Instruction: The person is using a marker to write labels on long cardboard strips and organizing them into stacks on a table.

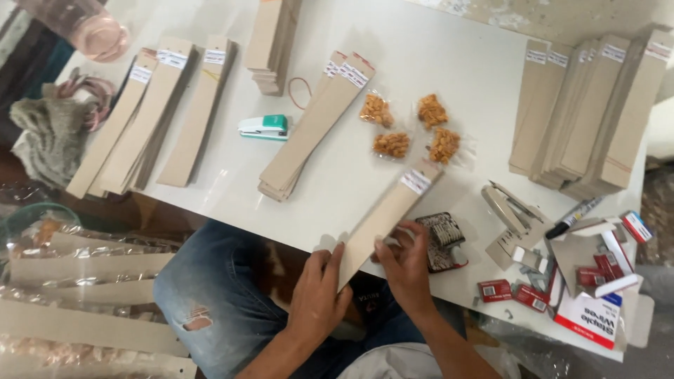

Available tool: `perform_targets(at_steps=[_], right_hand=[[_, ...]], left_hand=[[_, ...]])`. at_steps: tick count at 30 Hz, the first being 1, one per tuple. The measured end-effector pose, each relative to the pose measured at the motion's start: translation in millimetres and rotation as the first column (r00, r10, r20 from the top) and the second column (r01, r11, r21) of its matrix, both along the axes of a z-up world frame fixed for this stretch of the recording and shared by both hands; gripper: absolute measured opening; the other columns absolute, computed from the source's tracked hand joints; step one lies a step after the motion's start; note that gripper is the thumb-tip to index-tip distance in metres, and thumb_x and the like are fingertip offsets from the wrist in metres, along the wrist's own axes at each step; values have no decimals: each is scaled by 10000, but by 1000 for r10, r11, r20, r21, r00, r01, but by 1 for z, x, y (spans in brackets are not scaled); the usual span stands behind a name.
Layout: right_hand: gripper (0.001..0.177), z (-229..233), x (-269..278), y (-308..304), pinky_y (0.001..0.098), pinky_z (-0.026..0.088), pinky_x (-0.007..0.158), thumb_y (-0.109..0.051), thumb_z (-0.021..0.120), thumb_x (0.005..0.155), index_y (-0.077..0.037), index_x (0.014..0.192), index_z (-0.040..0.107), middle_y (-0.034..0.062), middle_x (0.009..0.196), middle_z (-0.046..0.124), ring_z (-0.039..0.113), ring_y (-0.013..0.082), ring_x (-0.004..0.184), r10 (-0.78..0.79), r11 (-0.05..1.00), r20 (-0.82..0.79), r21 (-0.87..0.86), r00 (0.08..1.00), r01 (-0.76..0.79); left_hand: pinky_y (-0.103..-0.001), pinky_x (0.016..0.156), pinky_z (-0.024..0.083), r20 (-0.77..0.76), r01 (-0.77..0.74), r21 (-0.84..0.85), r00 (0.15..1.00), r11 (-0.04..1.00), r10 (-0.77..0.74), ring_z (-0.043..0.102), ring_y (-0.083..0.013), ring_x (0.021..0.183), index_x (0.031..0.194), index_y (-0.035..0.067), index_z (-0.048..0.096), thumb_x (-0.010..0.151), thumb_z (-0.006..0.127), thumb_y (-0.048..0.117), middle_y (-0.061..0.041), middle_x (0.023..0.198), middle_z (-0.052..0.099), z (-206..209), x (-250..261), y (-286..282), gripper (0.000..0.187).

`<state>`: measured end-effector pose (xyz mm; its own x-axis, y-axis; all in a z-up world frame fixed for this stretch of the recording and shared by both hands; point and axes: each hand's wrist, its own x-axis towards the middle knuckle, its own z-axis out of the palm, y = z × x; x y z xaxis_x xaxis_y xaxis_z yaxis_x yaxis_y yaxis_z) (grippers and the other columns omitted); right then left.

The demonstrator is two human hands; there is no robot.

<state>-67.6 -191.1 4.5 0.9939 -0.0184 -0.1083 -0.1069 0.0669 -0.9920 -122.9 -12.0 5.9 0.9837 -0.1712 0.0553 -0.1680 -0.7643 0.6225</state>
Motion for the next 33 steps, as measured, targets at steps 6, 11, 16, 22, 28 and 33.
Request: perform_targets(at_steps=[6, 11, 16, 22, 28, 33], right_hand=[[419, 12, 27, 22, 269, 554, 665, -1, 636, 952, -136, 1274, 404, 10, 799, 442, 545, 111, 680, 13, 997, 59, 70, 998, -17], [523, 11, 44, 61, 353, 610, 791, 3, 700, 917, -93, 1308, 366, 92, 1039, 663, 716, 180, 911, 183, 973, 61, 133, 981, -190], [162, 22, 109, 92, 347, 590, 718, -110, 698, 971, -123, 1116, 625, 89, 954, 794, 749, 186, 792, 259, 958, 324, -205, 910, -200], [144, 13, 248, 136, 331, 584, 747, -308, 756, 932, -230, 1039, 698, -72, 880, 719, 723, 147, 827, 443, 599, 671, -715, 594, 361], [43, -31, 323, 173, 471, 472, 804, -94, 729, 900, -61, 886, 753, 133, 864, 700, 634, 312, 958, 615, 63, 125, -992, 779, 110], [130, -17, 333, 188, 490, 437, 785, -103, 704, 891, -89, 767, 739, 101, 736, 655, 612, 310, 888, 603, -4, 41, -999, 796, 54]], left_hand=[[-450, 795, 541, 79, -58, -66, 995, 996, 63, 619, -351, 1001, 1472, 10, 456, 912, 728, 392, -168, 1108, 576, 27, 37, 18, 730], [-659, 851, 549, -169, -100, -440, 985, 892, 27, 637, -623, 1032, 1572, -6, 378, 886, 764, 271, -430, 1190, 613, 83, 118, 42, 835], [-207, 459, 382, -194, -269, -659, 963, 702, 187, 469, -66, 445, 917, 76, 806, 1035, 567, 218, -7, 536, 587, 92, 159, 71, 302], [-304, 496, 463, -211, -398, -806, 884, 437, 417, 532, -157, 451, 840, 56, 639, 1067, 502, 230, -74, 561, 585, 107, 162, 85, 317], [-307, 437, 530, -199, -345, -889, 883, 300, 424, 615, -179, 514, 1260, -93, 530, 1055, 496, 147, -169, 806, 646, 97, 162, 93, 317], [-328, 424, 541, -216, -358, -891, 876, 280, 431, 636, -199, 507, 1234, -89, 511, 1046, 516, 135, -193, 849, 670, 93, 164, 95, 293]])
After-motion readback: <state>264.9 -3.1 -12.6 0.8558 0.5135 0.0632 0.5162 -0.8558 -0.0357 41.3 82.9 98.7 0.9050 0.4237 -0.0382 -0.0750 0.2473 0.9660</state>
